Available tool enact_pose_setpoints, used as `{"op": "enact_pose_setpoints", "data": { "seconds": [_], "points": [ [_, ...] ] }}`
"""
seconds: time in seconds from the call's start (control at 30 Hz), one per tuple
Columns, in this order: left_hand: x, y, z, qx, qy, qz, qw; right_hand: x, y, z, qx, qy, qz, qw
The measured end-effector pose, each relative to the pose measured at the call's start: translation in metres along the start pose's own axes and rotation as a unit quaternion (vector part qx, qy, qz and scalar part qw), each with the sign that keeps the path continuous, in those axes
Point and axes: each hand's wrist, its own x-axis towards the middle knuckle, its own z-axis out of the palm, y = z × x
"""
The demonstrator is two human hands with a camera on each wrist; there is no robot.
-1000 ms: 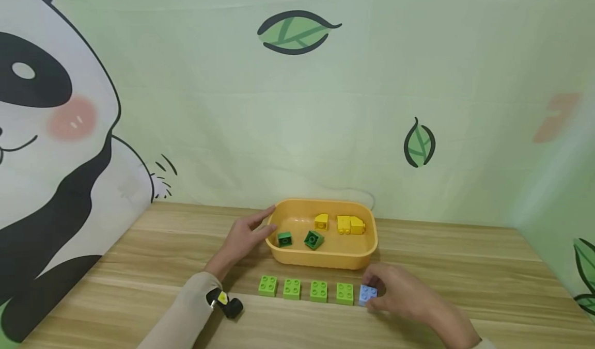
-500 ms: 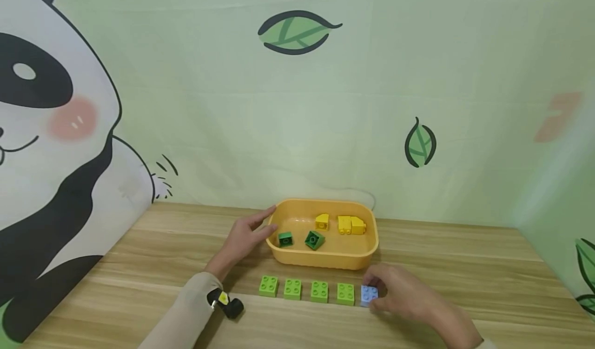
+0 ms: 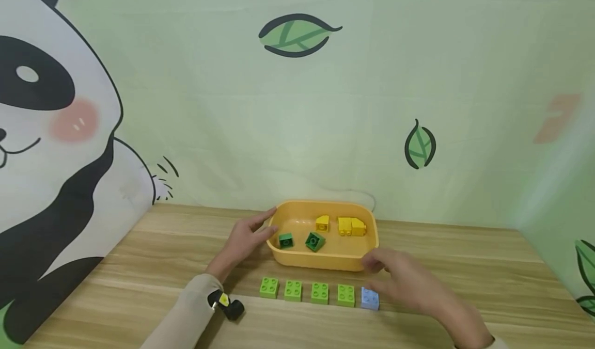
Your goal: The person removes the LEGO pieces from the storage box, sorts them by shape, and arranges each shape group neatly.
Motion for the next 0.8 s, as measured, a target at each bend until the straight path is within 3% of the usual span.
{"op": "enact_pose_setpoints", "data": {
  "seconds": [0.2, 0.3, 0.57, 0.8],
  "points": [
    [0.000, 0.000, 0.001, 0.000, -0.001, 0.000, 1.0000, 0.009, -0.012, -0.002, -0.051, 0.072, -0.068, 0.9938],
    [0.000, -0.001, 0.001, 0.001, 0.001, 0.002, 1.0000, 0.016, -0.017, -0.003, -0.068, 0.085, -0.085, 0.9904],
    [-0.001, -0.001, 0.001, 0.000, -0.003, -0.006, 1.0000, 0.040, -0.025, -0.006, -0.090, 0.073, -0.082, 0.9899],
    [0.000, -0.002, 0.001, 0.002, 0.002, 0.000, 1.0000, 0.059, -0.023, -0.008, -0.081, 0.054, -0.107, 0.9895]
  ]
}}
